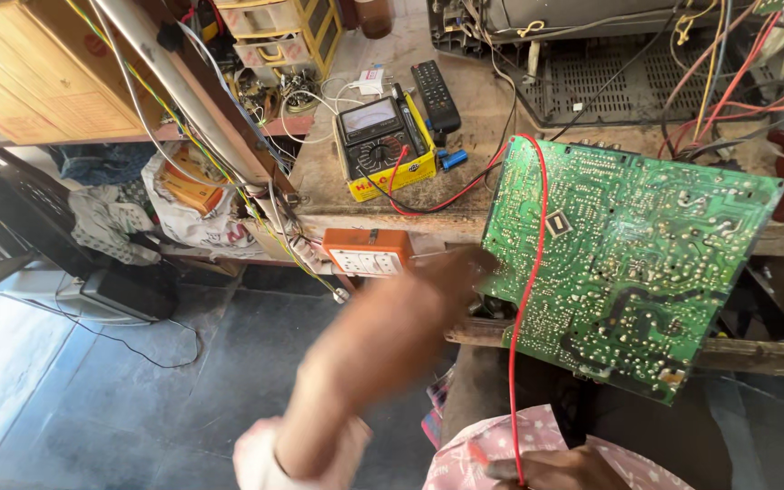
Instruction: The person uses a soldering iron to apply heat to specific points on a green circuit board while holding multimeter probes to test connections. They then plug a power cord into a wall socket and continue testing the board with the multimeter probes while holding a remote control.
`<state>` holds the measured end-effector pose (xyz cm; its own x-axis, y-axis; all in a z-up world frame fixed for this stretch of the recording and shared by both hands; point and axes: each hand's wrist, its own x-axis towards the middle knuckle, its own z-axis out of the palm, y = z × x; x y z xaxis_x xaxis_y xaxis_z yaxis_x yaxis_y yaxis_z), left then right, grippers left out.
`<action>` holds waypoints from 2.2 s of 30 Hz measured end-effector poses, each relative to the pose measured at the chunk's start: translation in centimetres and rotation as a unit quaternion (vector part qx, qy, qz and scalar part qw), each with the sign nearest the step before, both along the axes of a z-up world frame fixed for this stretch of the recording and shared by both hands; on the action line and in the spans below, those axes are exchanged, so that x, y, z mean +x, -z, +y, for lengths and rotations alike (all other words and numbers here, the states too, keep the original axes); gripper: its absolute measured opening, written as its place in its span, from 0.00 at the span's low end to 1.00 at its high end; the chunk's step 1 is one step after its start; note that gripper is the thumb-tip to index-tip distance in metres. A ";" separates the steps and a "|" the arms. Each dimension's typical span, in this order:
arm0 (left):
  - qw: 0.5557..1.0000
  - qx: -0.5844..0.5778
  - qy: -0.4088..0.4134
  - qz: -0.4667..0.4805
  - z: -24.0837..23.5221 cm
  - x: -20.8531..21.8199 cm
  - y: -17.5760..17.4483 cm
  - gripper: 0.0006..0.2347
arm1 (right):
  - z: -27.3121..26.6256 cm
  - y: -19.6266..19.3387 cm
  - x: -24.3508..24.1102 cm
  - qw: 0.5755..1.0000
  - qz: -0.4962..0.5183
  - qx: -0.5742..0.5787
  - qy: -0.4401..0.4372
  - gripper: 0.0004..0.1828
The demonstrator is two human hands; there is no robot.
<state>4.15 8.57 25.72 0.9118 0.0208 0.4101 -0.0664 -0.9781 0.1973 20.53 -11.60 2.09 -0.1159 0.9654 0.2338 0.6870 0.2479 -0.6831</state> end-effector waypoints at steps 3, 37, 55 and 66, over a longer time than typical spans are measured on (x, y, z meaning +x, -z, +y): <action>0.992 0.069 -0.091 -0.044 7.9 1.0 -0.7 0.15 | -1.5 2.8 -1.9 1.000 -0.002 -0.015 -0.005 0.07; 0.912 0.007 -0.399 0.090 23.7 14.0 2.4 0.21 | -5.0 2.7 -4.1 0.997 0.029 -0.029 0.065 0.12; 0.905 0.003 -0.423 -0.048 21.2 13.2 4.0 0.17 | -6.0 -2.9 -4.4 0.987 -0.069 0.009 0.146 0.19; 0.928 -0.353 -0.051 0.111 -2.9 -0.3 8.5 0.09 | -7.1 -6.1 -4.6 0.941 -0.201 0.145 0.229 0.23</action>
<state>3.83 5.69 17.26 0.9508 0.3029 0.0645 0.1374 -0.5995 0.7885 15.89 -18.67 8.21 0.1620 0.8377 0.5216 0.9558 -0.0017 -0.2941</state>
